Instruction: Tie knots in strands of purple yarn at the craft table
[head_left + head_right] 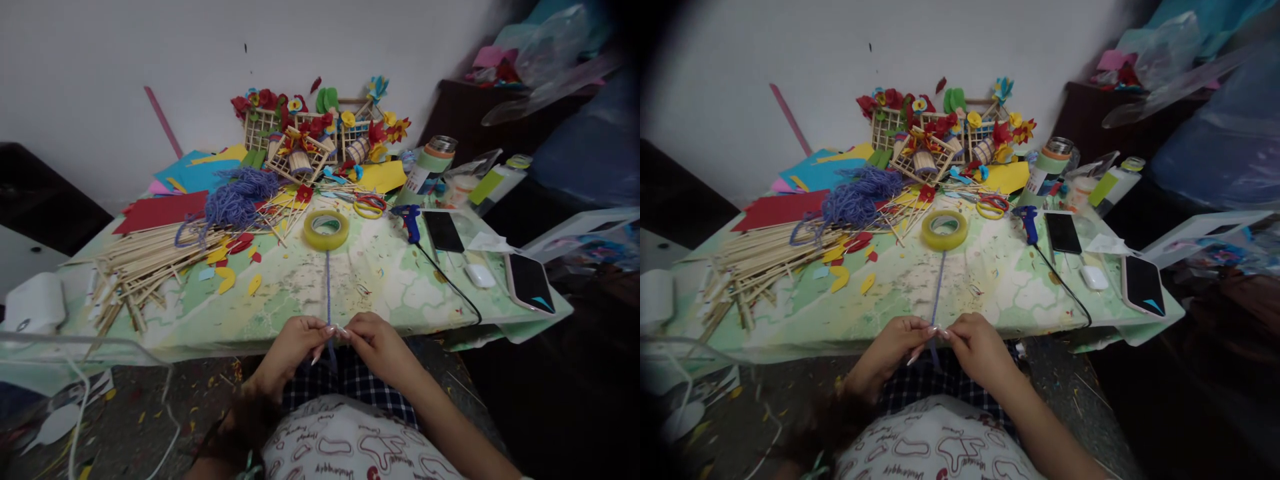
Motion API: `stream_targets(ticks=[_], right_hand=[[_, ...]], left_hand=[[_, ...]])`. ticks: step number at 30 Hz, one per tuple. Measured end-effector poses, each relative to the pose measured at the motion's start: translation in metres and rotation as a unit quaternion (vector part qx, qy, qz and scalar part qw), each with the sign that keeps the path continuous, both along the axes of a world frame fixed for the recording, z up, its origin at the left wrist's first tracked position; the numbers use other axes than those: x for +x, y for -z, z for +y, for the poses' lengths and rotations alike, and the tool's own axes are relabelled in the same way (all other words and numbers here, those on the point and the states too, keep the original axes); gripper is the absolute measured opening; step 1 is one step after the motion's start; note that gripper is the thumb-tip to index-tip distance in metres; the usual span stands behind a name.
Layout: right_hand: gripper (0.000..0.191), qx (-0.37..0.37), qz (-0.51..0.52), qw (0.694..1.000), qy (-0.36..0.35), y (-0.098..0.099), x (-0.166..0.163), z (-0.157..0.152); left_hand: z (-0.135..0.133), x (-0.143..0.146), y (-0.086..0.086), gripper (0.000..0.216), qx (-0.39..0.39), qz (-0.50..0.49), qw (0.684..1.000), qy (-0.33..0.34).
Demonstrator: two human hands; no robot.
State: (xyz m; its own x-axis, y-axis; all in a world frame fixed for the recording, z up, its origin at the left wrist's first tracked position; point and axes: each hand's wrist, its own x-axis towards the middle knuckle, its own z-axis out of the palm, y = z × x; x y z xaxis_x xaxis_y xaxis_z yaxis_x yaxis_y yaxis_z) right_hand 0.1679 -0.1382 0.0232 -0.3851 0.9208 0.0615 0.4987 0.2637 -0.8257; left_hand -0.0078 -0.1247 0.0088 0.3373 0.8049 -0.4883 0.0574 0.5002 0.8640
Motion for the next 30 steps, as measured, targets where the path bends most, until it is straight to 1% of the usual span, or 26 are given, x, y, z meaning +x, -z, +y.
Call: stream_targets(ticks=[2,6,9,11,14,16,17,19,20,21,22,23,24,25,27,29,30], right_hand=[[0.027,-0.004,0.002,1.000,0.012,-0.002,0.001,-0.001],[0.031,-0.070,0.045,0.997,0.004,-0.004,-0.003,-0.004],[0.038,-0.091,0.067,0.994,-0.011,-0.003,-0.007,-0.010],[0.040,-0.099,0.069,0.992,-0.033,-0.003,-0.008,-0.012],[0.038,-0.120,0.044,0.989,-0.077,-0.004,-0.002,-0.002],[0.036,-0.090,0.014,0.994,-0.068,-0.008,0.005,0.018],[0.035,-0.053,0.001,0.998,-0.042,-0.010,0.008,0.034],[0.030,0.056,-0.028,0.997,0.034,-0.014,0.012,0.071],[0.028,0.117,-0.044,0.990,0.067,-0.015,0.013,0.093],[0.030,0.173,-0.065,0.979,0.084,-0.015,0.011,0.114],[0.036,0.218,-0.093,0.968,0.085,-0.014,0.009,0.135],[0.044,0.247,-0.129,0.958,0.071,-0.012,0.005,0.153],[0.050,0.257,-0.170,0.950,0.044,-0.009,0.000,0.170],[0.052,0.252,-0.210,0.944,0.016,-0.005,-0.005,0.184],[0.043,0.232,-0.269,0.934,-0.027,0.001,-0.014,0.204],[0.031,0.235,-0.280,0.930,-0.033,0.005,-0.018,0.215],[0.030,0.243,-0.267,0.933,-0.016,0.004,-0.018,0.219]], left_hand=[[0.000,-0.001,0.002,0.029,-0.009,-0.002,1.000,0.011],[0.000,-0.001,0.007,0.029,-0.011,-0.045,0.999,0.009],[-0.002,0.002,0.008,0.031,-0.006,-0.081,0.997,-0.016],[-0.003,0.004,0.007,0.029,-0.007,-0.101,0.994,-0.041],[-0.004,0.006,0.007,0.027,-0.018,-0.117,0.990,-0.071],[-0.003,0.006,0.006,0.027,-0.020,-0.116,0.989,-0.093],[-0.002,0.006,0.005,0.027,-0.017,-0.113,0.988,-0.104],[0.000,0.005,0.004,0.027,-0.009,-0.102,0.988,-0.118],[0.001,0.005,0.003,0.027,-0.006,-0.094,0.988,-0.121],[0.002,0.006,0.002,0.027,-0.003,-0.087,0.989,-0.122],[0.002,0.006,0.002,0.028,-0.001,-0.081,0.990,-0.119],[0.003,0.006,0.001,0.028,0.001,-0.078,0.990,-0.116],[0.003,0.006,0.001,0.028,0.003,-0.077,0.990,-0.114],[0.003,0.006,0.002,0.028,0.005,-0.078,0.991,-0.113],[0.003,0.006,0.003,0.028,0.007,-0.083,0.989,-0.119],[0.004,0.006,0.003,0.027,0.008,-0.089,0.987,-0.130],[0.004,0.005,0.003,0.027,0.009,-0.090,0.987,-0.134]])
